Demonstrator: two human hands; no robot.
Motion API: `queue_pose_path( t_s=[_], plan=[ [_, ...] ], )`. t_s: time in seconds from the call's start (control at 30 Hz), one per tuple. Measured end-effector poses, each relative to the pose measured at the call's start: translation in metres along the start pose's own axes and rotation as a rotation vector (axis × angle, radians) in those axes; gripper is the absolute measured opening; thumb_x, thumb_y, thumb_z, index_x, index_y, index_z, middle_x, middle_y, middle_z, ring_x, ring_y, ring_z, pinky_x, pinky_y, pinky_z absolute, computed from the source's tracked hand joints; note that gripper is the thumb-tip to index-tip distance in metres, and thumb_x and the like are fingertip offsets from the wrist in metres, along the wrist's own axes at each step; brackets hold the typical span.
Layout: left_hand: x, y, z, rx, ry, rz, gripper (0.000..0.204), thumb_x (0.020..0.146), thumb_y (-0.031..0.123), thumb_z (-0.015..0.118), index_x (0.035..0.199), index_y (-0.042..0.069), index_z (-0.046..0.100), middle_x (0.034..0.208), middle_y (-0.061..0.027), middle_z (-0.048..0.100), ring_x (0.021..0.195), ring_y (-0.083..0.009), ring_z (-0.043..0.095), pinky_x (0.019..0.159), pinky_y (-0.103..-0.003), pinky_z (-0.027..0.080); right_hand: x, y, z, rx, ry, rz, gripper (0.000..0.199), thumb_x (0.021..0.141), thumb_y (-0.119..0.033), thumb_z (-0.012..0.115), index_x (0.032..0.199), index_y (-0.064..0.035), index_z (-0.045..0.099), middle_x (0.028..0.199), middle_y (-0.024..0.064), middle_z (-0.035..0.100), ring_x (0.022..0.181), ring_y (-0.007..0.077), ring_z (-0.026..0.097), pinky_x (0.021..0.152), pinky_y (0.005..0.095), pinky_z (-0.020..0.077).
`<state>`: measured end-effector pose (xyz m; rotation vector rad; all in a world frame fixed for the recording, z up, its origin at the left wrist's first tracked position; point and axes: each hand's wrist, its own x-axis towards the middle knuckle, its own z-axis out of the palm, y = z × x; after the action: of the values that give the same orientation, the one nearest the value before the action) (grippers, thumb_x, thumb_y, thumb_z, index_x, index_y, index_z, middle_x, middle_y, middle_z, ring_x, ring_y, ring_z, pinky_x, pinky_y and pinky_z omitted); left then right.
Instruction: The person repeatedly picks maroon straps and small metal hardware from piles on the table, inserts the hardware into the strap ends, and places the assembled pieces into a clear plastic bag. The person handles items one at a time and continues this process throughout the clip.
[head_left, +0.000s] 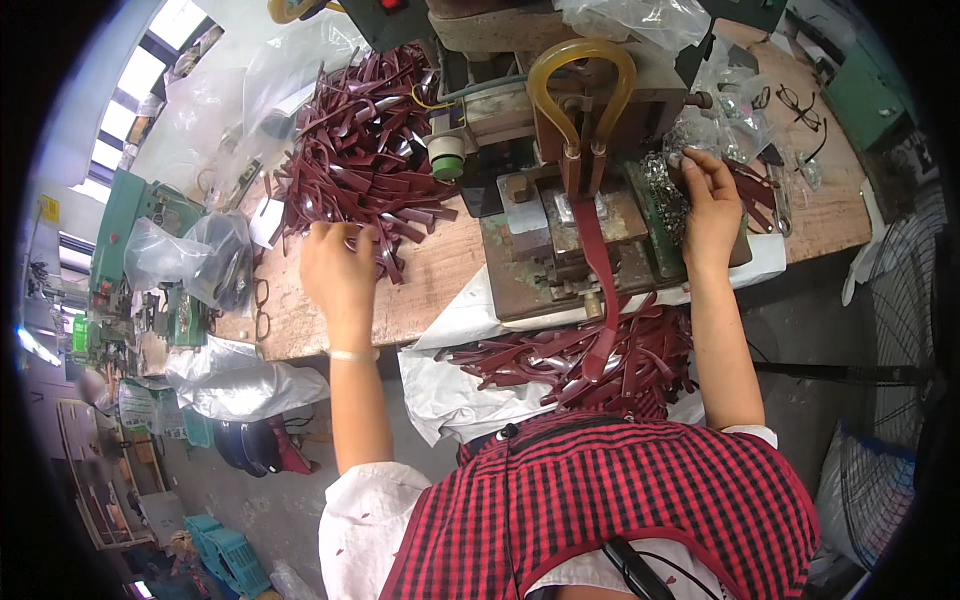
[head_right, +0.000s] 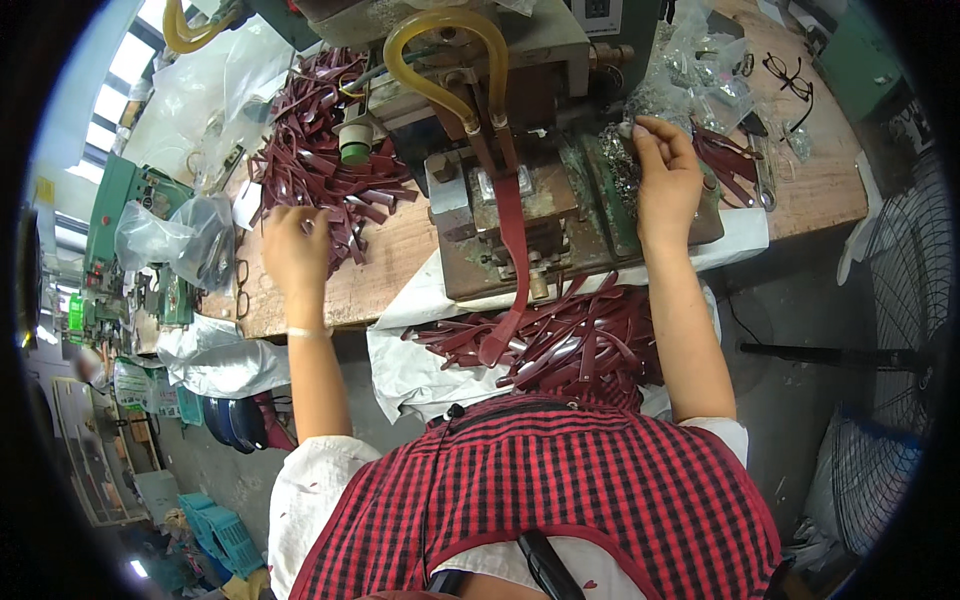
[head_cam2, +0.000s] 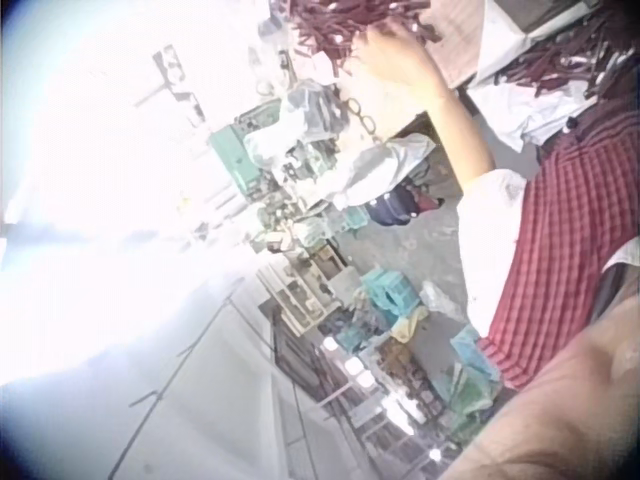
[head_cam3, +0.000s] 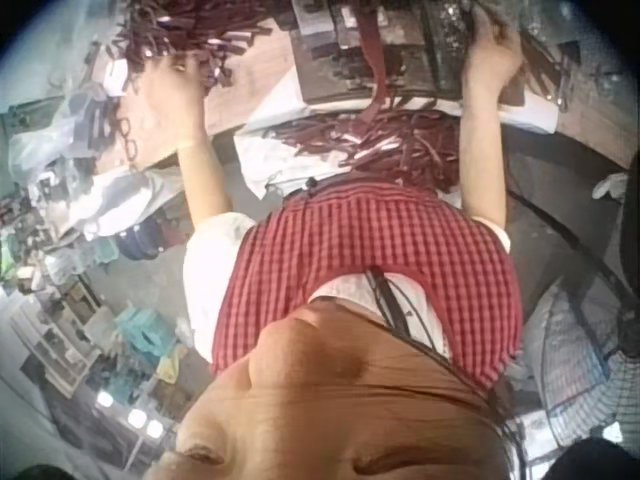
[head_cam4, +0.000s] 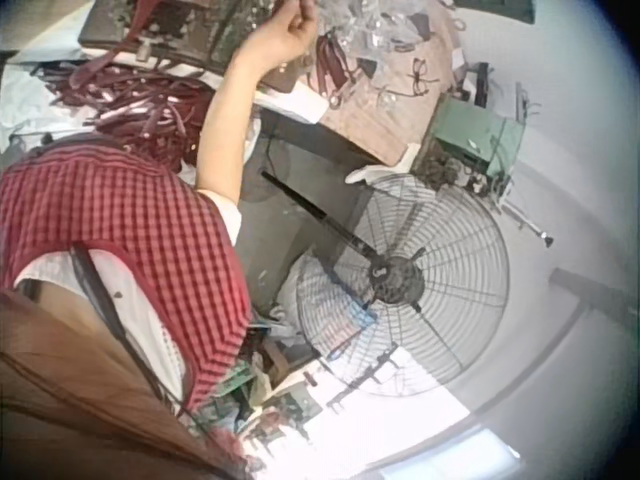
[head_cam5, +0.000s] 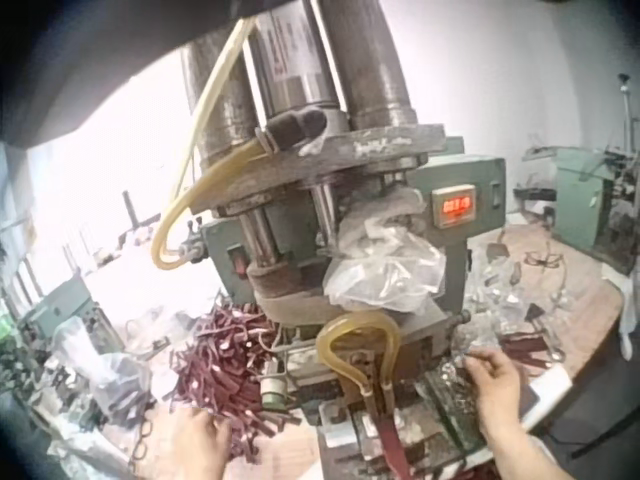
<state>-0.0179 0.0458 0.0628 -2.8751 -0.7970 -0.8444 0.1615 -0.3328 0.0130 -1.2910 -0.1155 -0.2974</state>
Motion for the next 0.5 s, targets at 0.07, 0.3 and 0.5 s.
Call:
queue_pose_path(
  t_s=[0.07,0.3,0.5],
  plan=[
    [-0.001,-0.007,0.04,0.165,-0.207,-0.109,0.032,0.08,0.036,0.084,0.088,0.006,0.078,0.105,-0.0119,0.067,0.092,-0.0345,0.067,0.083,-0.044,0.054,-0.005,-0.002,-0.005,-0.164,0.002,-0.034,0.016,0.099,-0.005,0.067,0.113,0.0003,0.071,0.104,0.0032,0.072,0.098,0.0097,0.065,0.088,0.0221,0.0493],
    [-0.022,-0.014,0.057,-0.271,-0.316,-0.286,0.03,0.081,0.032,0.082,0.083,0.002,0.076,0.084,-0.0125,0.071,0.076,-0.0306,0.068,0.071,-0.041,0.053,-0.048,-0.04,-0.075,-0.548,0.071,-0.028,0.017,0.095,-0.006,0.071,0.11,0.001,0.075,0.104,0.0054,0.074,0.097,0.0113,0.066,0.089,0.0253,0.0507],
    [-0.016,0.024,0.038,-0.733,-0.355,-0.234,0.02,0.088,0.014,0.081,0.086,-0.004,0.073,0.068,-0.0027,0.068,0.063,-0.008,0.056,0.062,-0.025,0.046,-0.051,-0.097,0.01,-0.413,-0.324,-0.11,0.02,0.09,-0.006,0.073,0.109,-0.0002,0.077,0.105,0.0095,0.077,0.097,0.0149,0.07,0.089,0.028,0.0535]
  ],
)
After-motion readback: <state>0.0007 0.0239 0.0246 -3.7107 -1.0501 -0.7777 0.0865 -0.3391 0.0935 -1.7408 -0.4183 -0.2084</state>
